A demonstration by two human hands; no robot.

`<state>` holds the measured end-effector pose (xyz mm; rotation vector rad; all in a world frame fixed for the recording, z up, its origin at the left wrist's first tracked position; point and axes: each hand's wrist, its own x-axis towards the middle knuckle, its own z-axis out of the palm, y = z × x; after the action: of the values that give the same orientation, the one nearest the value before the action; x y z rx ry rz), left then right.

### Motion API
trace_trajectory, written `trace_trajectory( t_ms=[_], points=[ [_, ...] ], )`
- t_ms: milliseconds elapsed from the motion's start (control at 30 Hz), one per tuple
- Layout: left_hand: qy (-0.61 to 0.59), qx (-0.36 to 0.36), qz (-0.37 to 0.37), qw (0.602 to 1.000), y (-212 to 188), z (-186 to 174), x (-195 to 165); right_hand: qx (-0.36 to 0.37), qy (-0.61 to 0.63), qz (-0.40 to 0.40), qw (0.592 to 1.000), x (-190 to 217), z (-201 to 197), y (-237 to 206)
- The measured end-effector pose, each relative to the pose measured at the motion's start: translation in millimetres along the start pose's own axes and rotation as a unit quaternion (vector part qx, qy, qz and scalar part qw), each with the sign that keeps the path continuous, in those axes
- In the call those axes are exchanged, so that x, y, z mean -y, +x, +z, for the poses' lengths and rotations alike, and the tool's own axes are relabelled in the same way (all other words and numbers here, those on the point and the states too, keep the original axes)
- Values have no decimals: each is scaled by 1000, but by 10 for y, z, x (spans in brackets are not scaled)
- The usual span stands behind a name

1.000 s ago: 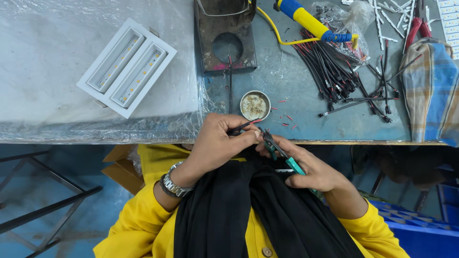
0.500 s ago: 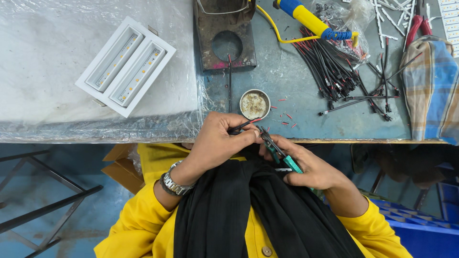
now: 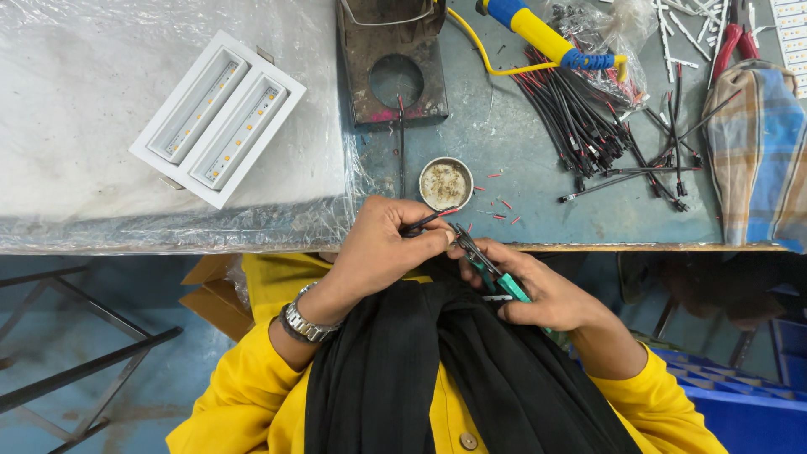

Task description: The person strips wire ends with pliers, solders wires to a small metal component, and then connects and solders wires to an LED light fixture. They use a soldering iron and pliers to complete the assembly.

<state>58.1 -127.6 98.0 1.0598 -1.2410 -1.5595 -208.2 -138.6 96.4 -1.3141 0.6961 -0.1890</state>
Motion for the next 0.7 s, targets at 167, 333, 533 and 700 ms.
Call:
trace_trajectory(
  t_ms=[167,333,533,700],
  points=[
    [-22,0,2,1000,43,3,-5,5,8,-6,1000,3,-28,11],
    [-23,3,-4,1000,82,-1,-30,0,7,-12,1000,25,-46,43],
    [-7,-52,-5,999,-216,-160,-80,34,4,-33,999,171,131,217],
    [-46,-130,33,990,-894,-526,9,112,-17,-41,993,210,534,668]
  ],
)
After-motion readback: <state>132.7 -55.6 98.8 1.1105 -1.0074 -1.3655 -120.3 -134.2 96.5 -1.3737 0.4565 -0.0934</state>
